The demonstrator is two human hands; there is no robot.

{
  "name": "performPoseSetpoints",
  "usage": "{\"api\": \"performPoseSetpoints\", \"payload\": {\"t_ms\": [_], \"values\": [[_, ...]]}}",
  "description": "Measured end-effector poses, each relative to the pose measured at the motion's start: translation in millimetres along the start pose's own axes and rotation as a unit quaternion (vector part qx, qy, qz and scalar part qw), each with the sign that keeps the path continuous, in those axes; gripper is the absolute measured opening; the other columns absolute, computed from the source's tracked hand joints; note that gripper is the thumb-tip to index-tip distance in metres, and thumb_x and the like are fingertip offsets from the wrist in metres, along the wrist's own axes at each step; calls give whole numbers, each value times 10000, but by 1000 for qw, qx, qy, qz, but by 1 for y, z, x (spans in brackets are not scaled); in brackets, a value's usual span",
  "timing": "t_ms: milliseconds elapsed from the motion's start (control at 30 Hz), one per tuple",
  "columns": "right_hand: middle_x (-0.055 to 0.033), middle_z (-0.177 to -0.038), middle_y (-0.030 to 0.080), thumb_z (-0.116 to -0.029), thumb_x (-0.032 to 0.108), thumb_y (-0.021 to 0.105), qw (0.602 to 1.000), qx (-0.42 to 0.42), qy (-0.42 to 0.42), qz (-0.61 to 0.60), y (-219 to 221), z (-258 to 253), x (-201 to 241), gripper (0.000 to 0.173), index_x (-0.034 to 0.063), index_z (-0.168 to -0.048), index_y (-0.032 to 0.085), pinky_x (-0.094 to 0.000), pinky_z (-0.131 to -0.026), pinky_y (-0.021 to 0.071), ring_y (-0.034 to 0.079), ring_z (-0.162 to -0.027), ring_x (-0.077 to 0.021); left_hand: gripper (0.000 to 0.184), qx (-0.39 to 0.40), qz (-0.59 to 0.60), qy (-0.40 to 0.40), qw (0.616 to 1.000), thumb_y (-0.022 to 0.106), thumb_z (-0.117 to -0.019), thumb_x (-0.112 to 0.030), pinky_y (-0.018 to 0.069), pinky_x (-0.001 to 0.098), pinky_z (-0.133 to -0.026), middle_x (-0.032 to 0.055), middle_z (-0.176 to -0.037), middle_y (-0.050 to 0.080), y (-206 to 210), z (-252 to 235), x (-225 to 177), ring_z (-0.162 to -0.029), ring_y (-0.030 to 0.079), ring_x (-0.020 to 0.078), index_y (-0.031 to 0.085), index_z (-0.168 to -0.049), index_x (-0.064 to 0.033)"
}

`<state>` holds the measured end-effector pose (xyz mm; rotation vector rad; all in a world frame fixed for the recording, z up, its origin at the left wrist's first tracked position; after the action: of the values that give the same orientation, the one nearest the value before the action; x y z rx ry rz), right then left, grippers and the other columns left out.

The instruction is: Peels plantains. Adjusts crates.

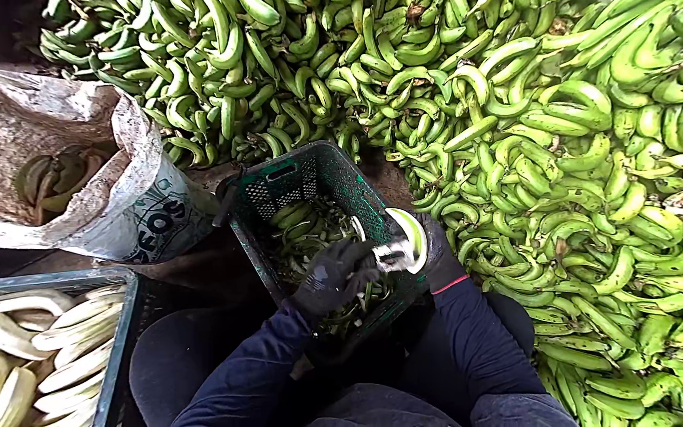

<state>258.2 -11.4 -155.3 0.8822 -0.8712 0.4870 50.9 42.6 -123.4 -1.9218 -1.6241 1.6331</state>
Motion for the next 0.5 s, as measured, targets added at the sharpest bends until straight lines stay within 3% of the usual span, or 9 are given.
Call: {"api": "performPoseSetpoints", "payload": {"t_ms": [33, 100, 200, 300, 333, 400, 467, 500], "values": [[-58, -787, 655, -1101, 339, 271, 1000, 0, 12, 7, -1, 0, -2, 413, 90, -1081, 600, -290, -574, 564, 645, -647, -137, 502, -3, -18, 34, 999, 561, -997, -510, 585, 534, -785, 157, -1021, 710, 6, 1, -9, -922, 702, 335, 687, -1278, -114], [-64, -803, 656, -1108, 318, 313, 998, -12, 9, 61, -6, 2, -7, 376, 77, -1086, 601, -289, -599, 560, 643, -671, -134, 469, 5, -24, 24, 999, 572, -1003, -495, 579, 529, -738, 153, -994, 697, 18, -1, -17, -886, 693, 343, 687, -1286, -139], [-50, -808, 635, -1103, 213, 375, 994, -18, -14, 102, -7, 0, -16, 269, 61, -1077, 596, -281, -629, 552, 624, -689, -120, 421, 31, -5, -102, 994, 606, -1007, -368, 555, 572, -879, 198, -1134, 689, 21, -9, -8, -1036, 677, 390, 662, -1337, -113], [-70, -791, 644, -1102, 278, 374, 995, 5, 16, 103, 0, 0, -21, 321, 59, -1078, 608, -307, -586, 565, 629, -645, -142, 373, -18, 21, -214, 976, 598, -1023, -331, 551, 569, -924, 169, -1181, 685, 7, -12, 28, -1075, 674, 342, 644, -1320, -112], [-64, -804, 635, -1108, 283, 354, 994, 17, 20, 103, 1, 2, -19, 334, 65, -1075, 604, -311, -611, 562, 621, -667, -143, 377, -35, 42, -260, 964, 571, -1045, -355, 552, 570, -914, 165, -1149, 689, -3, -11, 41, -1040, 682, 323, 638, -1305, -89], [-66, -750, 630, -1104, 350, 321, 994, -2, 45, 99, 5, 5, -14, 408, 74, -1037, 614, -324, -559, 563, 614, -601, -153, 452, -50, 90, -359, 928, 466, -1080, -438, 526, 608, -876, 191, -1085, 681, -25, -4, 61, -985, 672, 345, 595, -1316, -75], [-85, -821, 644, -1103, 329, 369, 974, -82, 25, 212, 2, 9, -2, 369, 69, -1101, 631, -341, -574, 548, 615, -640, -167, 528, -69, 138, -403, 902, 397, -1078, -520, 508, 601, -882, 189, -1102, 667, -42, 3, 68, -999, 650, 333, 572, -1357, -108], [-85, -926, 671, -1098, 319, 401, 944, -101, -8, 313, -1, 10, 4, 349, 89, -1172, 653, -360, -645, 550, 633, -735, -166, 539, -82, 151, -397, 901, 395, -1065, -551, 514, 556, -849, 158, -1066, 661, -46, 5, 67, -954, 644, 289, 571, -1340, -122]]}}
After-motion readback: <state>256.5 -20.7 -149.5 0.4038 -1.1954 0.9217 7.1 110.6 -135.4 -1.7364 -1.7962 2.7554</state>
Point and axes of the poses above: each hand's wrist, its own z-axis away from the middle knuckle, its own y-axis out of the palm, x = y × z, the point moved 6 cm from there along -z, towards the middle knuckle
